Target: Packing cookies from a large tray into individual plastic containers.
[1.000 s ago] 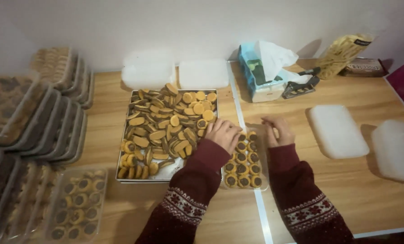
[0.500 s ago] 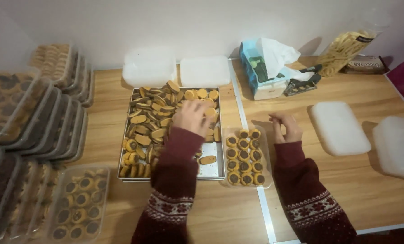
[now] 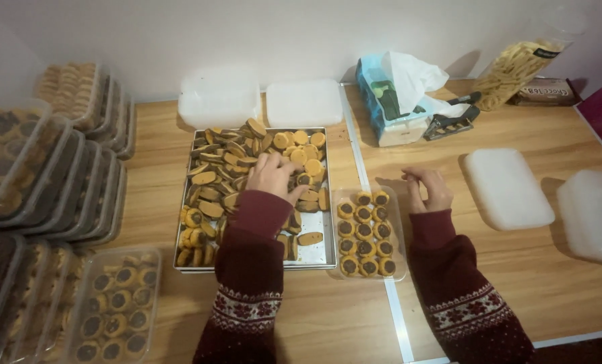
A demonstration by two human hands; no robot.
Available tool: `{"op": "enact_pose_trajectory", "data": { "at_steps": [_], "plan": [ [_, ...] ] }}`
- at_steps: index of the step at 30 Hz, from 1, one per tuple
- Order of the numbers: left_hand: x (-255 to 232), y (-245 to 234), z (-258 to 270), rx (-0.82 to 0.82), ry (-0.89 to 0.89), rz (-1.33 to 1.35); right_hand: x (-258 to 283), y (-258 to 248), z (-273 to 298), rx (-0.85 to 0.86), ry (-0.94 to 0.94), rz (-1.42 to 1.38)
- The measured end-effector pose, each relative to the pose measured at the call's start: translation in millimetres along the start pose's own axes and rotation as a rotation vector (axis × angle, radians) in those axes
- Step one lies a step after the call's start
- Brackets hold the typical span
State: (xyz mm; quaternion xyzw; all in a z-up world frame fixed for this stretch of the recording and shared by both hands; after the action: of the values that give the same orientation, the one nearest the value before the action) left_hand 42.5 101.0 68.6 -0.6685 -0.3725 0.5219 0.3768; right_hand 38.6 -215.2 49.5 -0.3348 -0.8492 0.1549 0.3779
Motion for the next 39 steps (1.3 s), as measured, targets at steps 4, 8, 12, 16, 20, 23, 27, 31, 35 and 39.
{"op": "enact_pose_trajectory", "data": {
  "at_steps": [4,8,12,16,20,23,27,31,35,39],
  "plan": [
    [-9,-1,2,0.0,-0.022,-0.017,-4,2,1,-0.003,-0.004,0.011],
    [-10,5,2,-0.026,-0.039,-0.038,2,0,-1,-0.01,-0.03,-0.004],
    [-3,15,-2,-0.048,-0.024,-0.048,0,1,-1,-0.015,-0.046,-0.003],
    [-10,6,0,-0.044,-0.032,-0.035,1,0,-1,-0.015,-0.046,0.015],
    [-21,-5,0,-0.065,0.01,-0.02,22,-7,-6,0.011,-0.026,-0.022],
    [-40,-15,3,-0.084,0.128,0.043,9,-1,-5,0.057,-0.018,-0.079],
    [-67,13,6,-0.114,0.365,0.136,-3,9,0,0.262,-0.028,-0.168],
    [-95,27,12,-0.111,0.447,0.144,-1,17,12,0.349,-0.106,-0.248],
    [-106,43,16,-0.249,0.572,0.128,9,15,15,0.303,-0.074,-0.283],
    [-105,53,13,-0.282,0.582,0.111,18,11,12,0.276,-0.029,-0.35]
  ]
}}
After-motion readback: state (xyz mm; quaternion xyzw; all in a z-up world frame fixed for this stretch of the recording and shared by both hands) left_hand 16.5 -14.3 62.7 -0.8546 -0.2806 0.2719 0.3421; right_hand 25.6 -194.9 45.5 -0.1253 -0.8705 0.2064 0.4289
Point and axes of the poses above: each hand's wrist, its own z-axis away from the middle knuckle, its own y-axis out of the palm, x = y × z, the point moved 4 cm from there along -z, towards the middle knuckle, and after that the axes turned 3 degrees about z, right-handed, at the moved point
